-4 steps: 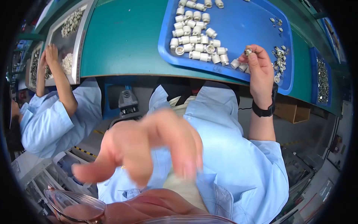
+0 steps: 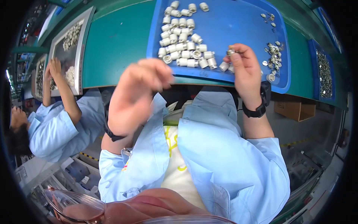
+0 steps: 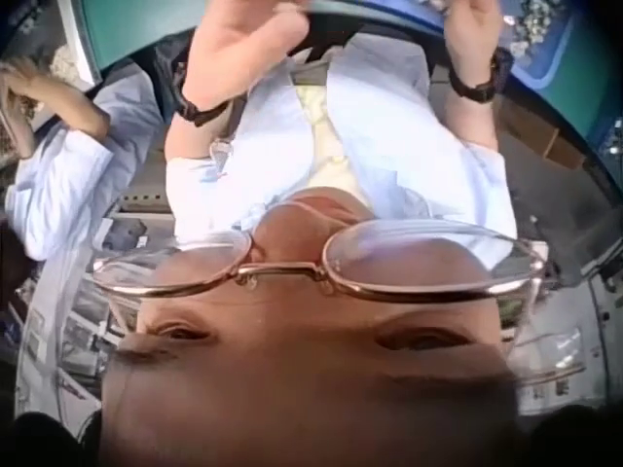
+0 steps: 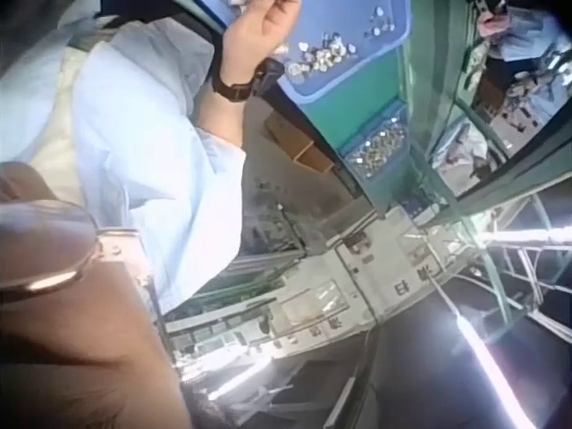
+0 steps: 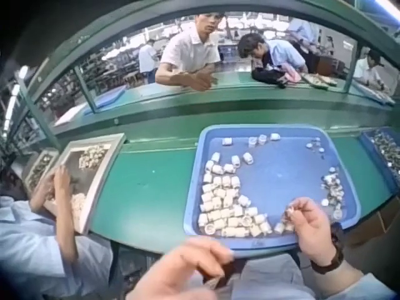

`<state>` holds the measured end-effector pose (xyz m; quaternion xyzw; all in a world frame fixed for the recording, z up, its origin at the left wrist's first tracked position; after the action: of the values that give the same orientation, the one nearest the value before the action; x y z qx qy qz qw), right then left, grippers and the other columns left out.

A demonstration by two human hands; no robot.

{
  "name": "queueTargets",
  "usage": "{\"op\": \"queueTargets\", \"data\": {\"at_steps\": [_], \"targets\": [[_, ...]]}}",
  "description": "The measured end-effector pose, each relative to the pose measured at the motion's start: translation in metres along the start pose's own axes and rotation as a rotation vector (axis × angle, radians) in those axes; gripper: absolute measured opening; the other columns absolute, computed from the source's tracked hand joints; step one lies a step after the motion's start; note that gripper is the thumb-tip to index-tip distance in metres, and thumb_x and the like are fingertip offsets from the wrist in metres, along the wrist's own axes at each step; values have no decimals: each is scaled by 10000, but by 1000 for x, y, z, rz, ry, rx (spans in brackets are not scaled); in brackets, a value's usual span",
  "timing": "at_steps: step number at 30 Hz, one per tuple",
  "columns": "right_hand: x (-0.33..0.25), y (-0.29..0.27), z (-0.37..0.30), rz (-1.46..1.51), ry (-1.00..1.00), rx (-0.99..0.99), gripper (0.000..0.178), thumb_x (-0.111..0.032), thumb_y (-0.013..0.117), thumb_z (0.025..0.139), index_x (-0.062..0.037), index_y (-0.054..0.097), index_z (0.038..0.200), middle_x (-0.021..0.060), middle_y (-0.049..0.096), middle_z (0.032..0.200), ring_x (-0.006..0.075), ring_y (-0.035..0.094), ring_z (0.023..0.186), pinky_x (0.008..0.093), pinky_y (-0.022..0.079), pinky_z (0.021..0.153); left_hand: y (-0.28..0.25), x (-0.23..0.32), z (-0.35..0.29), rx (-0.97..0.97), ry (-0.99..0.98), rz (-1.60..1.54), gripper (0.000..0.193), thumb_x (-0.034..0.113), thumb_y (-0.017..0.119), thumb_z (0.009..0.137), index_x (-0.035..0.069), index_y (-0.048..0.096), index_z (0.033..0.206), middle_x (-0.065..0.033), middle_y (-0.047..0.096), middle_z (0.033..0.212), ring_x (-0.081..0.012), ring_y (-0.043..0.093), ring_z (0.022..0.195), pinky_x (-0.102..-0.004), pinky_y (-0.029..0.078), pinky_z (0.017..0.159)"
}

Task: The person picks up a white plastic housing and a metal component from a blue tray, fits the metal component into the housing, and places the assembled unit back into the tray.

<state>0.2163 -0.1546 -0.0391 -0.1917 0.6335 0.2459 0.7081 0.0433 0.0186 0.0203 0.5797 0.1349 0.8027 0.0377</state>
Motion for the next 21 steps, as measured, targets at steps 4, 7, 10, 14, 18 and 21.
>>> {"op": "queueTargets", "data": {"at_steps": [4,7,10,14,18,21], "targets": [[17,3,1,85,-116,-76,165,-84,453,893,-2,468,1035,47,519,925,98,510,825,225,412,764,-23,-30,47,158,-160,479,159,104,531,840,34,495,978,-82,496,1020,-152,490,890,-269,388,799],[18,-5,-8,82,-168,-126,153,-68,454,888,-3,470,1026,45,513,938,92,503,838,217,410,764,-26,-43,104,40,28,1133,195,99,567,785,34,549,968,-103,546,969,-249,540,875,-311,434,754],[17,-4,-12,51,-201,-191,147,-60,458,884,-4,472,1019,41,508,947,85,495,843,212,407,764,-45,-74,170,-99,227,1417,226,93,573,773,53,573,995,-124,540,997,-285,531,946,-349,442,785],[9,-5,-9,-25,-279,-216,136,-26,485,847,6,493,979,60,517,893,128,497,799,231,402,731,-57,-124,212,-331,-131,1578,263,81,559,777,51,571,1039,-137,562,1001,-291,530,967,-332,432,822],[1,-11,-6,-6,-313,-210,129,-7,500,817,9,505,944,83,517,860,166,499,769,252,400,706,-52,-127,224,-228,-89,1569,236,90,559,787,69,588,1020,-129,568,984,-259,557,925,-321,447,792],[2,-14,-7,34,-295,-187,126,-4,503,811,8,507,935,89,516,853,173,498,764,257,400,700,-36,-106,216,-20,-165,1231,181,104,534,827,30,592,982,-107,584,968,-207,580,859,-298,460,751]]}}
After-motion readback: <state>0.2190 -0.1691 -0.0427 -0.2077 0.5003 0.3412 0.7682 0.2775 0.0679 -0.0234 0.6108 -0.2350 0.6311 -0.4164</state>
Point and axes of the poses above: each hand's wrist, its own z-axis towards the middle knuckle, its own y-axis out of the palm, x = y × z, the point moved 2 cm from there along z, towards the middle knuckle
